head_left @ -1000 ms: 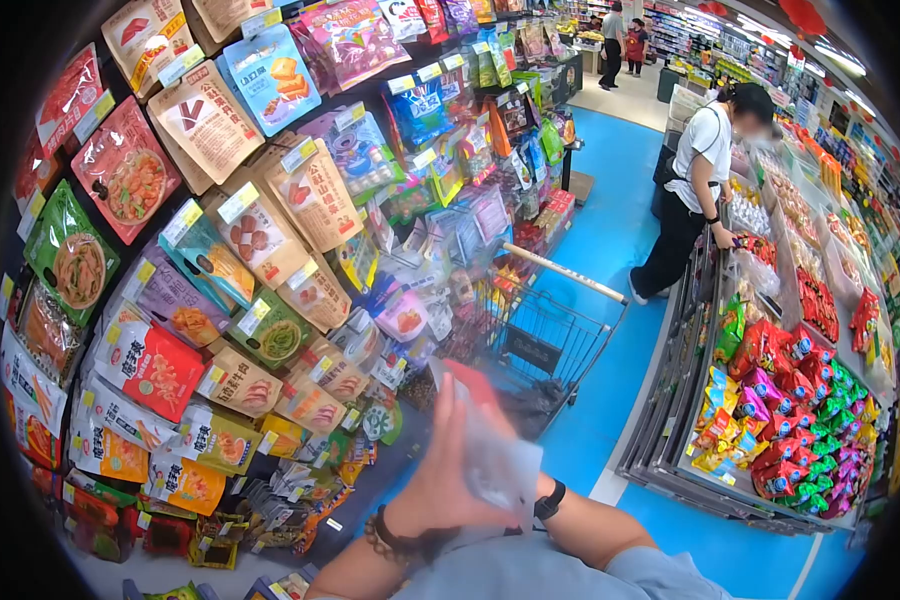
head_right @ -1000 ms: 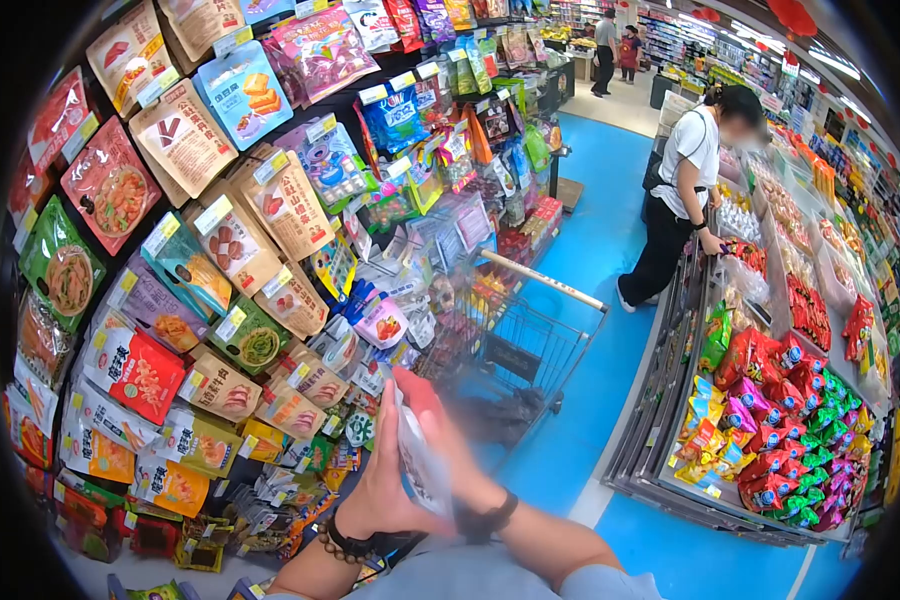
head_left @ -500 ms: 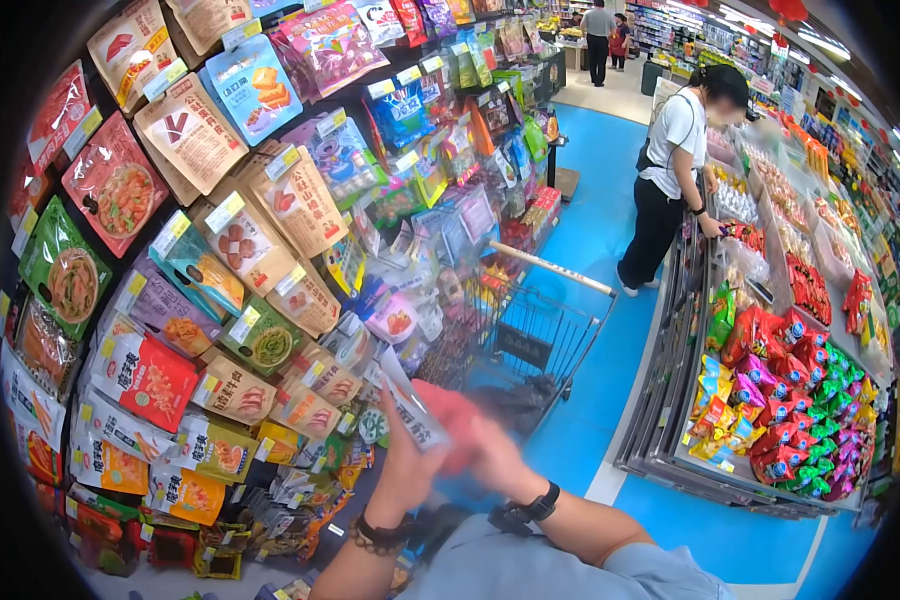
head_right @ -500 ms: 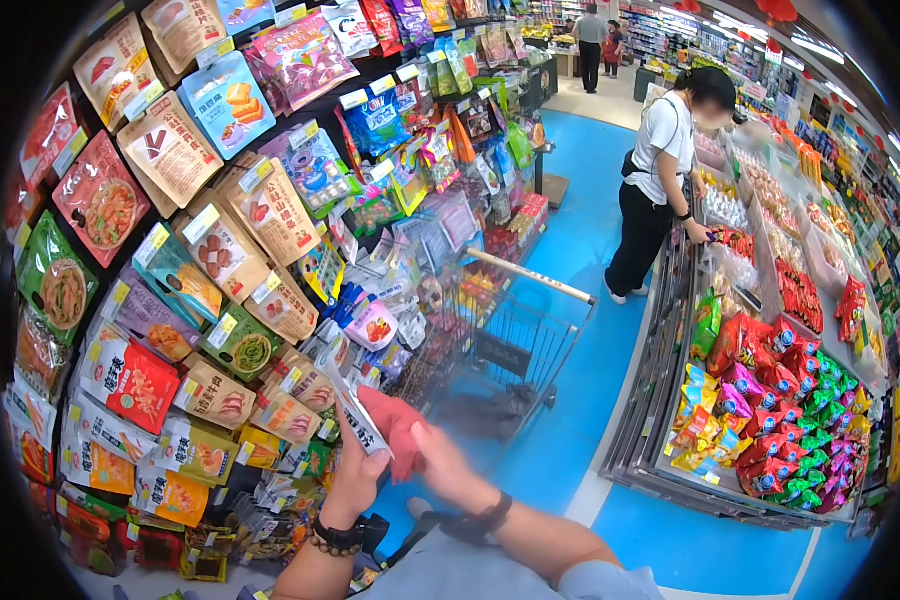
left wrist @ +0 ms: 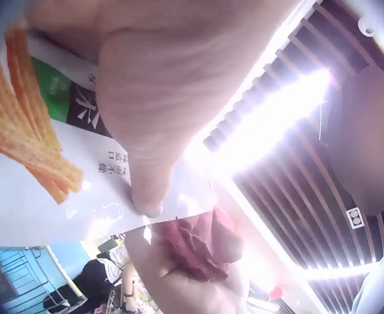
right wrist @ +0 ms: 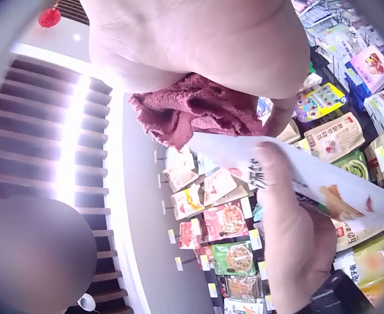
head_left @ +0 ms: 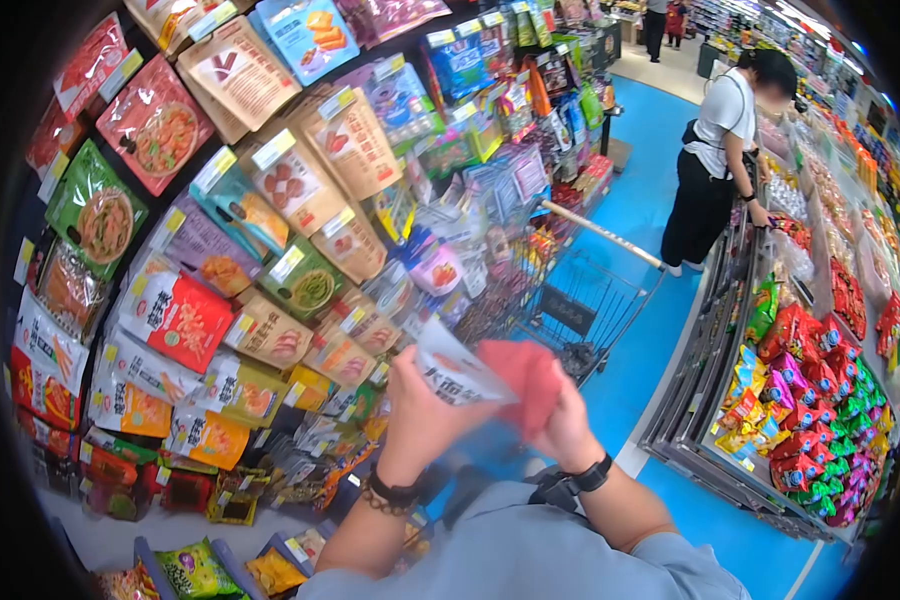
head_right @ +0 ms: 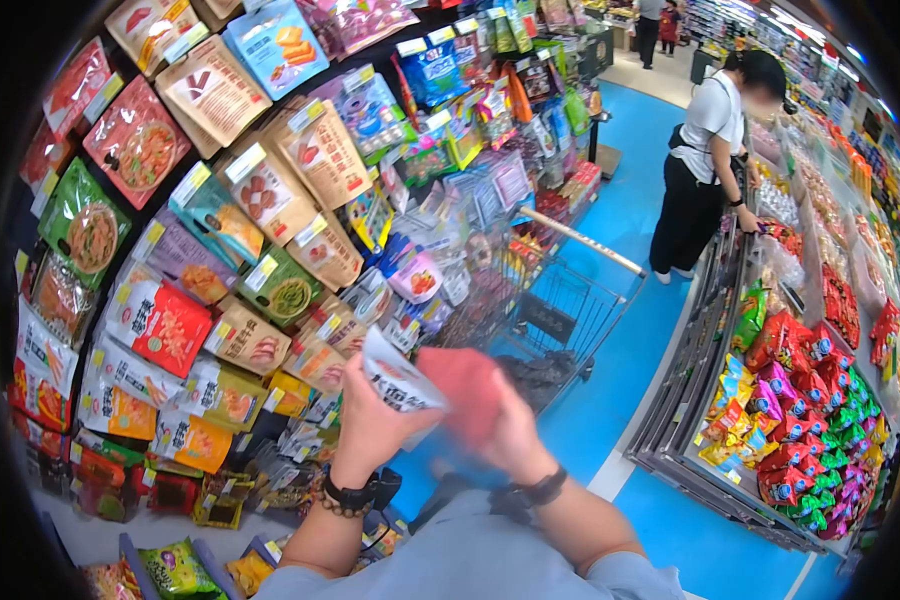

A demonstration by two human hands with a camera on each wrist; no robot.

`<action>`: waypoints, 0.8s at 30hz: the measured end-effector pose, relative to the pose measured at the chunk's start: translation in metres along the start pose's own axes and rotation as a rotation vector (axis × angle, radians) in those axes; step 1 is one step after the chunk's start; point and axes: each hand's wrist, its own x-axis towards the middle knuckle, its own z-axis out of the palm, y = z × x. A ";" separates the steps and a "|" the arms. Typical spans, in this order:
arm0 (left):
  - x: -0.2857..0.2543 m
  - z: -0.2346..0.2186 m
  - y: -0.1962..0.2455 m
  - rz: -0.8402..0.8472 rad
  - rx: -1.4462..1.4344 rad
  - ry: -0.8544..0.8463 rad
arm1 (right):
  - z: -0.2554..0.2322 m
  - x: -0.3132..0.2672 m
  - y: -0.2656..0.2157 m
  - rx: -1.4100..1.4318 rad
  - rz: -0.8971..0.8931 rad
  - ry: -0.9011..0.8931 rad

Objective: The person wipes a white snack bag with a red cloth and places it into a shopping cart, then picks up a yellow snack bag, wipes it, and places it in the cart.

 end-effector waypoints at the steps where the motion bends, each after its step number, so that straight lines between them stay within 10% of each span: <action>1: -0.001 -0.001 0.002 0.008 0.055 -0.034 | -0.017 0.000 0.003 0.062 -0.014 0.058; 14: 0.000 -0.010 -0.007 -0.206 -0.309 -0.219 | -0.027 -0.017 0.020 -0.765 -0.059 0.073; 24: 0.025 0.004 -0.041 0.038 -0.270 -0.275 | -0.083 -0.023 0.027 -0.931 -0.062 0.261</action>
